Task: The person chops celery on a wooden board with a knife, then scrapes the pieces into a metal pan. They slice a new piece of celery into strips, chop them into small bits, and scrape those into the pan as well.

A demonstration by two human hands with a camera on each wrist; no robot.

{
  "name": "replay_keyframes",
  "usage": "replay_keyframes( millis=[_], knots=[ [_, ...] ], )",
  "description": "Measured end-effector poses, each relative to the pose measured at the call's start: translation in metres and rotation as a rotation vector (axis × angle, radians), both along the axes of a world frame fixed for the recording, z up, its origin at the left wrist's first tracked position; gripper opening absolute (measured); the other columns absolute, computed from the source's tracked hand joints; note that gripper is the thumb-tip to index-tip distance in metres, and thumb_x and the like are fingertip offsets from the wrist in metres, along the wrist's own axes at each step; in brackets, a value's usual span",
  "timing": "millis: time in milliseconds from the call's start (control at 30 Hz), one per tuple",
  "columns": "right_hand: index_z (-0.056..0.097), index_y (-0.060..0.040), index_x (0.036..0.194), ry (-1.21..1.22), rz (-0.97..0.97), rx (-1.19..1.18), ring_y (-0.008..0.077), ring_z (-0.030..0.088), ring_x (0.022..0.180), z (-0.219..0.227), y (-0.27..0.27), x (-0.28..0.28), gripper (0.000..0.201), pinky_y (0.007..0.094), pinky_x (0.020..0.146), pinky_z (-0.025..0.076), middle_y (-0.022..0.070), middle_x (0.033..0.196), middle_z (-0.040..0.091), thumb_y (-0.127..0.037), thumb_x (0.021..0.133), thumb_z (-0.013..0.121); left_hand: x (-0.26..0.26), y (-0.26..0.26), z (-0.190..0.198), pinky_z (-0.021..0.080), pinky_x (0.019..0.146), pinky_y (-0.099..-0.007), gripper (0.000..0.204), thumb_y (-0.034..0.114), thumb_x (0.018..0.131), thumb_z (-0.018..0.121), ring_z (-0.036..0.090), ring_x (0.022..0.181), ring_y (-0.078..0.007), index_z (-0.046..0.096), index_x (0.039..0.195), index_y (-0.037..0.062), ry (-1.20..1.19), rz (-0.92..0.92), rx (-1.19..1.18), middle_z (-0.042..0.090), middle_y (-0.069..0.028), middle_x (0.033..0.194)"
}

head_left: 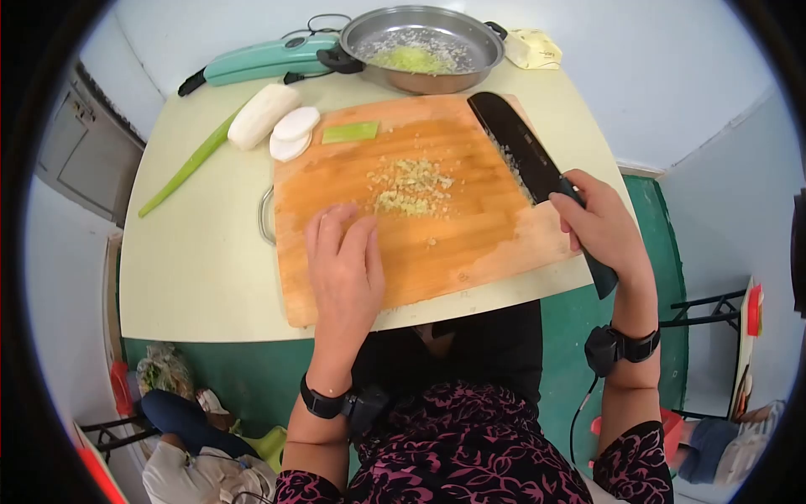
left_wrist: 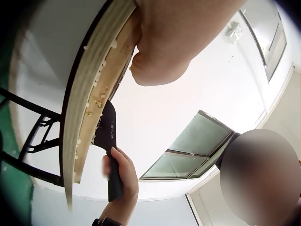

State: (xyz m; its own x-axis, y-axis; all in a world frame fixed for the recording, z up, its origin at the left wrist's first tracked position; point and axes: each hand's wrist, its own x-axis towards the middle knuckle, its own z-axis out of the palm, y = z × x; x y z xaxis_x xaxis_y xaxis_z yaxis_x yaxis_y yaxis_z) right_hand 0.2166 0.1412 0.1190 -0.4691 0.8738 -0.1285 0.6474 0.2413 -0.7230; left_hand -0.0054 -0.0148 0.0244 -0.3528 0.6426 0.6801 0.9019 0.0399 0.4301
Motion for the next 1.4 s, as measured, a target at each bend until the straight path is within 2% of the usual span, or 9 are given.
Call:
replay_keyframes(
  millis=[167,200,400,600,700,800,1100,1333,1400],
  knots=[
    [0.055,0.0020,0.091,-0.241,0.155,0.554,0.0396,0.060,0.062,-0.021,0.002,-0.019,0.021,0.0473,0.059,0.048,0.0241,0.069,0.058,-0.018,0.084,0.055,-0.004,0.003,0.003,0.044,0.083,-0.0398,0.013,-0.005,0.079,0.061,0.053,0.098,-0.0342,0.063,0.091,-0.0006,-0.006,-0.031,0.008,0.058,-0.0155,0.102],
    [0.053,0.0003,0.085,-0.293,0.149,0.501,0.0432,0.059,0.067,-0.016,-0.009,-0.029,0.018,0.0513,0.062,0.046,0.0236,0.070,0.060,-0.018,0.084,0.055,-0.005,0.002,0.002,0.044,0.083,-0.0398,0.013,-0.005,0.079,0.061,0.053,0.098,-0.0341,0.063,0.090,-0.0006,-0.014,-0.020,0.000,0.058,-0.0153,0.102],
    [0.052,-0.0024,0.089,-0.144,0.398,0.384,0.0423,0.059,0.065,-0.012,-0.034,-0.042,0.016,0.0510,0.060,0.045,0.0211,0.065,0.059,-0.018,0.086,0.056,-0.007,0.002,0.000,0.044,0.082,-0.0391,0.012,-0.005,0.078,0.062,0.053,0.098,-0.0334,0.062,0.089,-0.0008,-0.030,0.037,0.023,0.058,-0.0150,0.102],
    [0.051,-0.0019,0.088,-0.217,0.281,0.593,0.0404,0.058,0.062,-0.017,-0.005,-0.049,0.014,0.0493,0.057,0.045,0.0188,0.062,0.058,-0.015,0.085,0.057,-0.007,0.002,0.002,0.044,0.084,-0.0382,0.011,-0.004,0.077,0.064,0.053,0.098,-0.0323,0.063,0.087,-0.0003,-0.023,0.056,-0.025,0.058,-0.0136,0.102],
    [0.051,-0.0013,0.088,-0.215,0.368,0.679,0.0402,0.058,0.062,-0.035,-0.009,-0.057,0.015,0.0494,0.057,0.045,0.0184,0.061,0.058,-0.015,0.085,0.057,-0.007,0.003,0.002,0.044,0.084,-0.0379,0.011,-0.003,0.077,0.064,0.053,0.099,-0.0321,0.063,0.087,-0.0001,-0.024,0.058,-0.039,0.058,-0.0132,0.101],
    [0.052,-0.0021,0.089,-0.194,0.451,0.518,0.0393,0.059,0.062,-0.026,-0.027,-0.058,0.014,0.0493,0.057,0.045,0.0179,0.062,0.058,-0.015,0.084,0.057,-0.008,0.002,0.001,0.044,0.084,-0.0377,0.011,-0.003,0.077,0.064,0.053,0.098,-0.0319,0.063,0.088,0.0000,-0.030,0.067,-0.053,0.058,-0.0131,0.102],
    [0.055,-0.0018,0.096,-0.053,0.319,0.364,0.0416,0.055,0.062,0.013,-0.015,-0.043,0.020,0.0473,0.057,0.042,0.0193,0.063,0.055,-0.017,0.085,0.059,-0.007,0.002,0.003,0.044,0.083,-0.0363,0.009,-0.003,0.077,0.064,0.054,0.096,-0.0306,0.064,0.086,-0.0008,-0.028,0.072,-0.062,0.058,-0.0136,0.099],
    [0.062,-0.0049,0.108,-0.001,0.735,0.672,0.0315,0.061,0.073,-0.014,0.022,-0.057,0.024,0.0367,0.066,0.047,0.0149,0.088,0.065,-0.017,0.088,0.060,-0.009,0.002,0.000,0.044,0.081,-0.0358,0.008,-0.002,0.077,0.065,0.055,0.091,-0.0289,0.065,0.085,-0.0008,-0.075,0.070,-0.021,0.059,-0.0120,0.094],
    [0.061,-0.0064,0.108,0.002,0.716,0.627,0.0340,0.061,0.076,-0.012,0.025,-0.056,0.025,0.0400,0.066,0.048,0.0147,0.086,0.065,-0.020,0.088,0.058,-0.009,0.002,0.001,0.045,0.077,-0.0345,0.008,-0.003,0.077,0.066,0.056,0.086,-0.0277,0.065,0.084,-0.0009,-0.065,0.081,-0.010,0.059,-0.0114,0.089]
  ],
)
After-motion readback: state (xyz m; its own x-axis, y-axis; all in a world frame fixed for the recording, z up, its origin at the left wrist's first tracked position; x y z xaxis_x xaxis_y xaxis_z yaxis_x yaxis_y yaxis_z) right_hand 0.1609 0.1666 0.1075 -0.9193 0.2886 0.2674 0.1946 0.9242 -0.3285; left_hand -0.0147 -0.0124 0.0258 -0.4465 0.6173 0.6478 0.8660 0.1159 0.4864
